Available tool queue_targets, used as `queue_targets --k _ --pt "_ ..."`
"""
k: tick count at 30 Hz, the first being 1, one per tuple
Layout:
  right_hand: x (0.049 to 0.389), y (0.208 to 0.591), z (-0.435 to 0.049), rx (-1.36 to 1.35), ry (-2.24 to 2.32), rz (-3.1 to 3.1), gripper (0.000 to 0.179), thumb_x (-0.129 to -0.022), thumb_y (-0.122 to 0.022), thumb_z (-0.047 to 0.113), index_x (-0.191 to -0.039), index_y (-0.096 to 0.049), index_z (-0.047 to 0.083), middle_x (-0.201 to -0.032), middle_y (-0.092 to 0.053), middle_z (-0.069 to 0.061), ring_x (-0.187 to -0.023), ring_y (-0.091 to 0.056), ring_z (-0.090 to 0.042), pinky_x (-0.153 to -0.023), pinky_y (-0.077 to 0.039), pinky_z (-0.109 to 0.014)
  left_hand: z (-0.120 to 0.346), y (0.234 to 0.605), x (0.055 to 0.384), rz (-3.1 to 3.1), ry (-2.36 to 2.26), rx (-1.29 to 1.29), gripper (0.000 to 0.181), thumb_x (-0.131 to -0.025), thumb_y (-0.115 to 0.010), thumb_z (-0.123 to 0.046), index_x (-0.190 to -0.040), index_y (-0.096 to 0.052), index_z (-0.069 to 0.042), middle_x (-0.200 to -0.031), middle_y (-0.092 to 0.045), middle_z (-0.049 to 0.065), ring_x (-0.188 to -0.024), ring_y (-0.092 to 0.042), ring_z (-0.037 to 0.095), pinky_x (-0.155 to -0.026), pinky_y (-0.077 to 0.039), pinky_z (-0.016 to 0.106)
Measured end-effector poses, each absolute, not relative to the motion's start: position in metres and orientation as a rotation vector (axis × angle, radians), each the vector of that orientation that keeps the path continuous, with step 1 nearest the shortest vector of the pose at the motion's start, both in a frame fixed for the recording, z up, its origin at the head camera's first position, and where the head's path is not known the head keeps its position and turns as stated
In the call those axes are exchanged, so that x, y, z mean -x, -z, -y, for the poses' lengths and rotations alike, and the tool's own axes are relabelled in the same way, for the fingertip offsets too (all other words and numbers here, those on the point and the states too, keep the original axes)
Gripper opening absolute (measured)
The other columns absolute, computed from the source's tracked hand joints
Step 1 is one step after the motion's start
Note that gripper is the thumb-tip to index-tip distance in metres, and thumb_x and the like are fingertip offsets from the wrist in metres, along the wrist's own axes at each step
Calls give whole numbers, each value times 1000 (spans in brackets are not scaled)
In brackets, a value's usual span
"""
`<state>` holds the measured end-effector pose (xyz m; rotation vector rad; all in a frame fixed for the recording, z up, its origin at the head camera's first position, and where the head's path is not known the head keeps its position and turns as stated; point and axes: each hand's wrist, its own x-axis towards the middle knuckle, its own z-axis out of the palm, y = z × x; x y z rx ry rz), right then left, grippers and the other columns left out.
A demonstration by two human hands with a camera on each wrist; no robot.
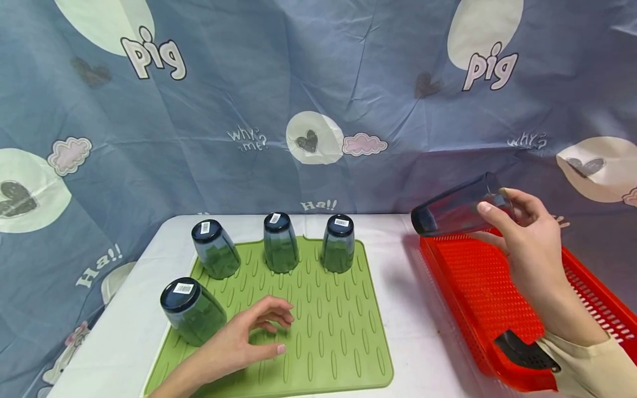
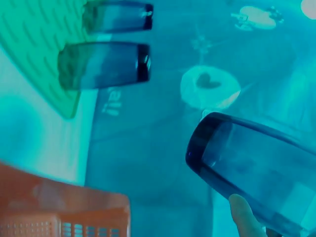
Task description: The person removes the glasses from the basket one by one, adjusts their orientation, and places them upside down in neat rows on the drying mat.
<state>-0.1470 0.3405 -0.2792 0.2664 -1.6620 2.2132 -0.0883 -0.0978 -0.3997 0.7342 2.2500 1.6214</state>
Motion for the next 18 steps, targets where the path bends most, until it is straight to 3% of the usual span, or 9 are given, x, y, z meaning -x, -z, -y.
queue_targets --k 7,18 --pt "138 279 -328 -311 -2272 1596 37 -95 -53 -9 -130 -49 3 -114 -43 -7 -96 -52 -14 -67 -60 -33 97 399 89 -2255 -1621 -735 48 -89 -75 -18 -130 -52 -29 -122 -61 6 -112 -57 20 -95 -49 41" --pt "127 291 -302 -458 -2378 1488 36 -96 -47 -10 -132 -47 -2 -120 -57 -14 -99 -67 -21 -74 -60 -38 98 399 88 -2245 -1638 -724 49 -89 -75 -16 -129 -52 -29 -122 -61 7 -113 -57 20 -96 -49 41"
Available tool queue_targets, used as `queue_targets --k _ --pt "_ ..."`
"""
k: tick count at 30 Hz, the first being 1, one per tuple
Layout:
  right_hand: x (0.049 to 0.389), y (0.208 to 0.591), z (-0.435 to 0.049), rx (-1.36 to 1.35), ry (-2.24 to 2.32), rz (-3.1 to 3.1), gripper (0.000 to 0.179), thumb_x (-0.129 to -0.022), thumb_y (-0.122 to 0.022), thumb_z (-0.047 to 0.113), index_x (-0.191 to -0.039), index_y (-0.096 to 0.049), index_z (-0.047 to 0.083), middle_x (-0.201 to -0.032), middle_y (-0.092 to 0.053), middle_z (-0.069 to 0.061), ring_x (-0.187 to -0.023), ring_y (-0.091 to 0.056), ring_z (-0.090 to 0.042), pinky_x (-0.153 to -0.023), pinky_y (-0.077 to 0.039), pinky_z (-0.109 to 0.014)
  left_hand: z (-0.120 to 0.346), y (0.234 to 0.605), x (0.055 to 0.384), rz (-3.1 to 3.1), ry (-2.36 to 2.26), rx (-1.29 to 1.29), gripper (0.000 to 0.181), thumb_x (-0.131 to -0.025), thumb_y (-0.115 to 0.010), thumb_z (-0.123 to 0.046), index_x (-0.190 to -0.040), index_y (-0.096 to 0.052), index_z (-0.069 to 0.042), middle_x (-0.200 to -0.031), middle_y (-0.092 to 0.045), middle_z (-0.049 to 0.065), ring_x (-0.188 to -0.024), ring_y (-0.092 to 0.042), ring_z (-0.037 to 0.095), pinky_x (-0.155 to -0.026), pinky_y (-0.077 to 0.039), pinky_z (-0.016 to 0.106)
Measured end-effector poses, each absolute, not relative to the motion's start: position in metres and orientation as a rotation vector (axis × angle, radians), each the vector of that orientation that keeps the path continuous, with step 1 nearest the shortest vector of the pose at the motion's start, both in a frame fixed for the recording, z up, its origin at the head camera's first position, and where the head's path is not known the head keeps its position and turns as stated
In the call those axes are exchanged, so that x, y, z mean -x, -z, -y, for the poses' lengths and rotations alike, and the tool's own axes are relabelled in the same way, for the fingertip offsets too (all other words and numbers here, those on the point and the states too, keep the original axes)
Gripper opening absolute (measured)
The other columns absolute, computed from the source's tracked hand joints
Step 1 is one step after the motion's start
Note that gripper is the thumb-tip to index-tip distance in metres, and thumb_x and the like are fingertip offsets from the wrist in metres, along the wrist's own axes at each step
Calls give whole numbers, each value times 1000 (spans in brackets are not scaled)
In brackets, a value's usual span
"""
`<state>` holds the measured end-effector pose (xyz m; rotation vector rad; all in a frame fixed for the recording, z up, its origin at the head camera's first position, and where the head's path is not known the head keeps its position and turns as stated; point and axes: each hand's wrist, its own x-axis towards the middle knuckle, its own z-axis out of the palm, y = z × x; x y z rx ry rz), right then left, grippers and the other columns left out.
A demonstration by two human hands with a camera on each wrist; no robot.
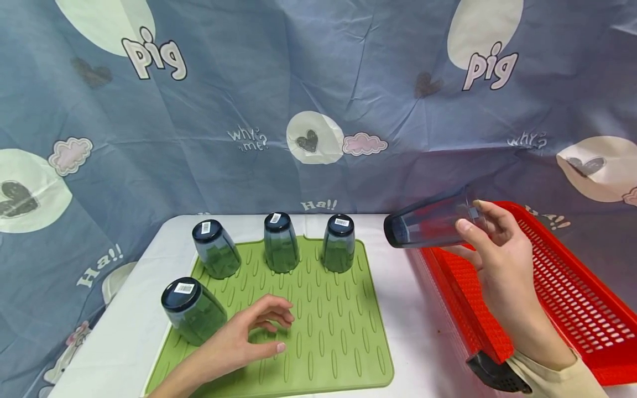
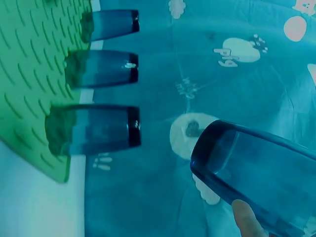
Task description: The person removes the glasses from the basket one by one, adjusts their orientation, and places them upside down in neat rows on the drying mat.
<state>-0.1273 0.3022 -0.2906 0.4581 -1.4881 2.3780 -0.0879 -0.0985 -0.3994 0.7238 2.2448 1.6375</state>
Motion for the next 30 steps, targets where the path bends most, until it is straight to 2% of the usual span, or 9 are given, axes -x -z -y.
queue_targets --k 13,30 --pt "116 307 -268 -557 -2503 1336 35 -98 -41 -6 -132 -49 -4 -120 -58 -14 -103 -65 -25 -83 -57 -46 100 400 88 -2227 -1658 -713 48 -89 -74 -15 -130 -52 -28 -122 -60 8 -112 -57 22 -96 -49 41" --pt "107 324 -238 -381 -2517 1299 35 -96 -46 -2 -131 -50 -1 -119 -62 -11 -103 -64 -22 -84 -57 -44 101 401 90 -2236 -1672 -726 48 -89 -74 -14 -130 -52 -27 -121 -61 8 -111 -57 22 -95 -49 40"
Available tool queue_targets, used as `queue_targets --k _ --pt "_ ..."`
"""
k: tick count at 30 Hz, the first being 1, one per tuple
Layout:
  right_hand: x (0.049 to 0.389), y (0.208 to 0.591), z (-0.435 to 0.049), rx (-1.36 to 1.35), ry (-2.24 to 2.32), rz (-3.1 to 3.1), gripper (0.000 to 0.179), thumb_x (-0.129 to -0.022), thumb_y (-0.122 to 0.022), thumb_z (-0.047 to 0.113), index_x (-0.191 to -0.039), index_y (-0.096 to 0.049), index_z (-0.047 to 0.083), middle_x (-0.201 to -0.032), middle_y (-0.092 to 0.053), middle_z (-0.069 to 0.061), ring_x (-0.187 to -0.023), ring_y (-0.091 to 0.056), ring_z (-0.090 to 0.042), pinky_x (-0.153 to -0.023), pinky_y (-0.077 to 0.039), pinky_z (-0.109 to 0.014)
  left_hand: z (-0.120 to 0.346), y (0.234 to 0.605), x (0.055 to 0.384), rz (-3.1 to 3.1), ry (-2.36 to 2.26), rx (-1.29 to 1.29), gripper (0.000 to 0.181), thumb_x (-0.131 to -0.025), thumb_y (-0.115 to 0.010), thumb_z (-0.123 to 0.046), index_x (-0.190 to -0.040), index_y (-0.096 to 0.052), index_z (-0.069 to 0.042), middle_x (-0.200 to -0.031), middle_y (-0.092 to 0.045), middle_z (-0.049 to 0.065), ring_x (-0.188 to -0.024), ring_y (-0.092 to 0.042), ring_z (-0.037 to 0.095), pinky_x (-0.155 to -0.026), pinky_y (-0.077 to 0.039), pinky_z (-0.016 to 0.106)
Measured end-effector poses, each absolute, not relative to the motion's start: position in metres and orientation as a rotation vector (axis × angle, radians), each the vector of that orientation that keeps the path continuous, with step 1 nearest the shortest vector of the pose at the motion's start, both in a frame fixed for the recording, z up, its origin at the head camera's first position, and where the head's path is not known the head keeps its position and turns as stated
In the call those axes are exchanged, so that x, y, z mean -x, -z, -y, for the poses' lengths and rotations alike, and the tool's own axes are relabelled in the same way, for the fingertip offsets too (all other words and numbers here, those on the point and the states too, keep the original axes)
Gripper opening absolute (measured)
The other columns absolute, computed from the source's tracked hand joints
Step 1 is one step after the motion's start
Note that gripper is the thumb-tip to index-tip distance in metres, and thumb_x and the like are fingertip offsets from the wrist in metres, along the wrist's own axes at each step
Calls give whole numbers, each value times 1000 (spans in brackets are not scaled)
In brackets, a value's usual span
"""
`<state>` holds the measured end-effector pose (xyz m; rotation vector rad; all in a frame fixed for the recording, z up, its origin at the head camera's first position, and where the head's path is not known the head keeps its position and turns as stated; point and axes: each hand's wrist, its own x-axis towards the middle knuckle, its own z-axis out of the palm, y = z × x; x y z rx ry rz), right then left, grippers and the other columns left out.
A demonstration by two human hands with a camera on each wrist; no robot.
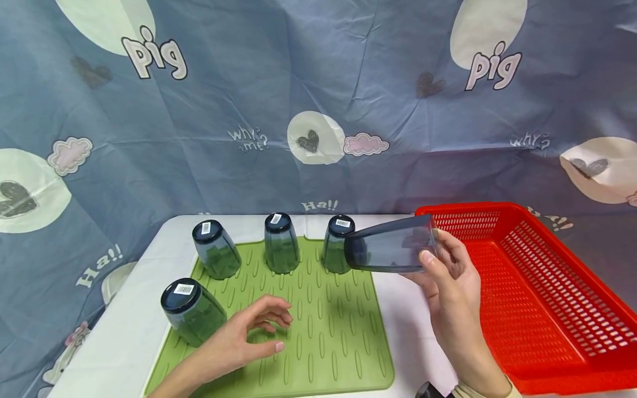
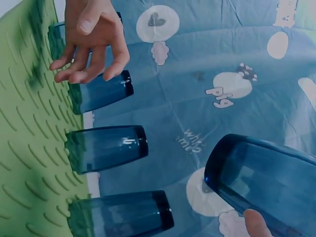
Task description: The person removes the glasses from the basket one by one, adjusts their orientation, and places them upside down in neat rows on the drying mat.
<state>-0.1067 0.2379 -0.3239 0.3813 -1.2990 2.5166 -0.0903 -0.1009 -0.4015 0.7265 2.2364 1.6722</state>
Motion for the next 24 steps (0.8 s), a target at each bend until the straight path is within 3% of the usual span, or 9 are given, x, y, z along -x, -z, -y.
queue_targets --k 6,17,24 --pt "109 327 -236 -374 -2524 1274 34 -96 -47 -3 -130 -49 -2 -118 -61 -12 -100 -65 -23 -83 -57 -46 102 401 91 -2240 -1672 -715 48 -89 -74 -13 -130 -52 -27 -120 -61 8 -111 -57 22 -95 -49 40" --pt "116 337 -238 -452 -2622 1158 32 -99 -43 -3 -129 -52 -2 -122 -62 -14 -107 -64 -27 -89 -53 -51 98 400 89 -2276 -1706 -701 47 -88 -75 -13 -127 -53 -25 -119 -62 7 -110 -59 25 -93 -50 42" --pt "122 346 -236 -523 -2662 1103 36 -99 -40 -5 -133 -49 -4 -122 -61 -18 -100 -66 -29 -87 -55 -49 97 398 88 -2340 -1723 -670 46 -86 -76 -12 -125 -55 -22 -118 -62 8 -108 -60 24 -93 -51 40"
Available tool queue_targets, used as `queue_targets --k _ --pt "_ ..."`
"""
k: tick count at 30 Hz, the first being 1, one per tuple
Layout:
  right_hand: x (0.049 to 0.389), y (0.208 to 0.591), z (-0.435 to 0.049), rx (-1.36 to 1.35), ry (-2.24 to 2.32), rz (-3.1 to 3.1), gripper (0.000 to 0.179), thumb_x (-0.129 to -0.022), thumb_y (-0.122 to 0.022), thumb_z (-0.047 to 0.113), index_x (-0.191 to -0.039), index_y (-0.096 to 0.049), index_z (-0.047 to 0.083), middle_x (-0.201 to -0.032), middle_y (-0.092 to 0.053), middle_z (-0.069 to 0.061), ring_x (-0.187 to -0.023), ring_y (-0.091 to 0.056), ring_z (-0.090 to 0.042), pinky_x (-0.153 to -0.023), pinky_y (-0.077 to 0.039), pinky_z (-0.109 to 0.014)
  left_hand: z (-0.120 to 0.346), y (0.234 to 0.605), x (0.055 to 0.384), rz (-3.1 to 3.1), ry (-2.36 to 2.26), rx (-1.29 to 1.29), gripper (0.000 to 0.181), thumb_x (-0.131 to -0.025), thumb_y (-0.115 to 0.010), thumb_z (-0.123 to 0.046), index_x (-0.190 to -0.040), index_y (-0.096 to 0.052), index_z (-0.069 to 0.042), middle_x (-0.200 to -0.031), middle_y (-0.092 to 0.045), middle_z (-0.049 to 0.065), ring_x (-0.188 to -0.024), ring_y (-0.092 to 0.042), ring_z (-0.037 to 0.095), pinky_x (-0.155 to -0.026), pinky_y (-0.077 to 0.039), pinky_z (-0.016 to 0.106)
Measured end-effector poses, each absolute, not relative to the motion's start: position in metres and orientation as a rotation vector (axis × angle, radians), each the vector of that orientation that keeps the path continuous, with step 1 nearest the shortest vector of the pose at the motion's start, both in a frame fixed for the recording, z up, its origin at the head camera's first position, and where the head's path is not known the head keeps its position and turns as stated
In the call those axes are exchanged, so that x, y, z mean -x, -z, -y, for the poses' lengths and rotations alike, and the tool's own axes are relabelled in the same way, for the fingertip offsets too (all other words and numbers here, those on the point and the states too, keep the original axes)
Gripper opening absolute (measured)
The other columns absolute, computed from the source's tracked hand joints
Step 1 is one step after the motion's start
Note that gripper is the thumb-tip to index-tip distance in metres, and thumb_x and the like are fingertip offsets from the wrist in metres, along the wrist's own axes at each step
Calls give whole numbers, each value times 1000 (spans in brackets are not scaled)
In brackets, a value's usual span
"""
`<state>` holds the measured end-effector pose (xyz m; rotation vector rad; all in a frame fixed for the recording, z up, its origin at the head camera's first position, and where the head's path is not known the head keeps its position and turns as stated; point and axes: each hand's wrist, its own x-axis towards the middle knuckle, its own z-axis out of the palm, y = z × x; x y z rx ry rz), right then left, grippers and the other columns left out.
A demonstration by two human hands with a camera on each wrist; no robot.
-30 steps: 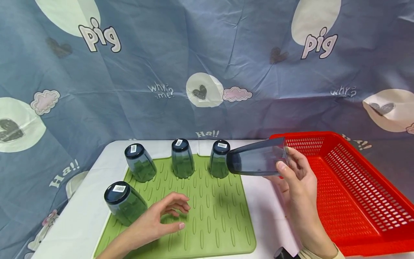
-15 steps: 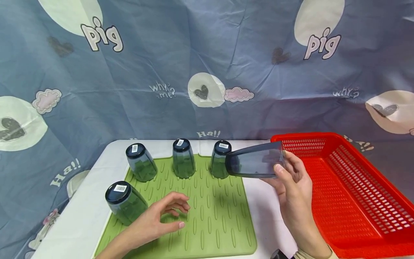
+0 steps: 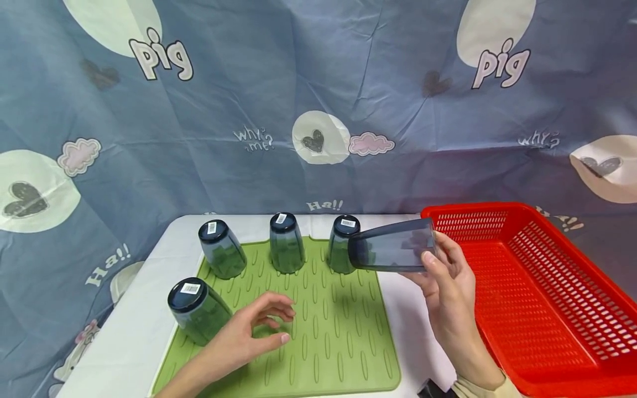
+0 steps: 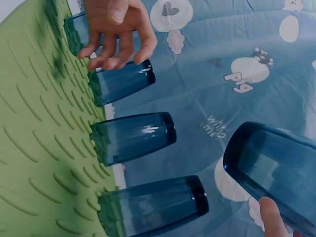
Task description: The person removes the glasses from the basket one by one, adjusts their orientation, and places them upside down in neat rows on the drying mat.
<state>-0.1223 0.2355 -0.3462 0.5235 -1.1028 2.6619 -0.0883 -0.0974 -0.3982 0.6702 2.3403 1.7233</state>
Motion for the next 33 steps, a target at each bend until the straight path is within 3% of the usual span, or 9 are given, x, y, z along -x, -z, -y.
queue_targets --k 17,33 --pt "114 356 -213 -589 -2598 1292 38 -94 -41 -1 -129 -54 4 -122 -60 -11 -101 -66 -22 -84 -57 -39 94 392 89 -2338 -1851 -569 51 -84 -78 -16 -129 -53 -20 -122 -59 5 -113 -58 23 -94 -51 37" --pt "106 369 -193 -654 -2669 1286 43 -91 -47 -4 -134 -47 1 -125 -58 -12 -103 -63 -21 -85 -57 -37 91 389 89 -2267 -1959 -583 62 -83 -80 -14 -136 -47 -19 -131 -52 5 -121 -53 23 -98 -49 38"
